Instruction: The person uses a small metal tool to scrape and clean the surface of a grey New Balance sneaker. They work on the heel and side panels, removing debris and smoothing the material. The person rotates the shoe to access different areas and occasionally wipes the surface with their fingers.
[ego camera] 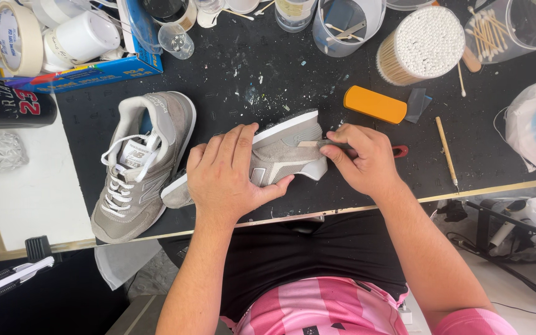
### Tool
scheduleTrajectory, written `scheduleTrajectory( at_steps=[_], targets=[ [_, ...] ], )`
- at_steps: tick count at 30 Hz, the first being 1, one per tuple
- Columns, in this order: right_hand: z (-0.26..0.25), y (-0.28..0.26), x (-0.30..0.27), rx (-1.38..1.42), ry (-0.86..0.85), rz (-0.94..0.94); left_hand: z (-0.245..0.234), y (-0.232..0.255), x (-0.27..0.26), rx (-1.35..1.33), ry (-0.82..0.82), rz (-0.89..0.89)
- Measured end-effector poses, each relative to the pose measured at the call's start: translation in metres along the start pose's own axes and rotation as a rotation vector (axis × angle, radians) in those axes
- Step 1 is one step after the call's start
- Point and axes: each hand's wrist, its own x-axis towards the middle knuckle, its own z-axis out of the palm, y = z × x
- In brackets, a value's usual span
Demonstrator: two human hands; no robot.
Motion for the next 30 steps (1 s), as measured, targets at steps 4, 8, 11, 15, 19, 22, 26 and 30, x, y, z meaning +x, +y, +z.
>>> scheduleTrajectory(
  at_steps=[4,8,11,15,19,22,26,30],
  targets=[
    [0.003,-0.005,-0.005,0.028,0.001,-0.037,0.001,-0.001,0.002,-0.010,-0.015,-0.011],
    [0.004,-0.013,-0.004,0.051,0.029,0.066,0.001,-0.001,0.001,-0.010,-0.007,-0.013],
    [-0.001,-0.023,-0.005,0.058,0.050,-0.029,0.000,0.002,-0.004,-0.020,0.011,-0.014],
    [-0.013,-0.038,-0.012,0.036,0.073,0.019,-0.001,0.006,-0.015,-0.030,0.045,-0.026],
    [-0.021,-0.036,-0.017,0.170,0.046,0.090,0.000,0.007,-0.020,-0.037,0.070,-0.023],
    [-0.022,-0.037,-0.019,0.242,0.056,0.062,-0.003,0.008,-0.016,-0.054,0.046,-0.034],
    [-0.025,-0.050,-0.021,0.179,0.018,0.210,-0.021,0.001,-0.012,-0.155,-0.063,-0.027],
    [-0.027,-0.067,-0.015,0.010,-0.026,0.193,-0.029,0.000,-0.011,-0.190,-0.187,-0.100]
  ],
)
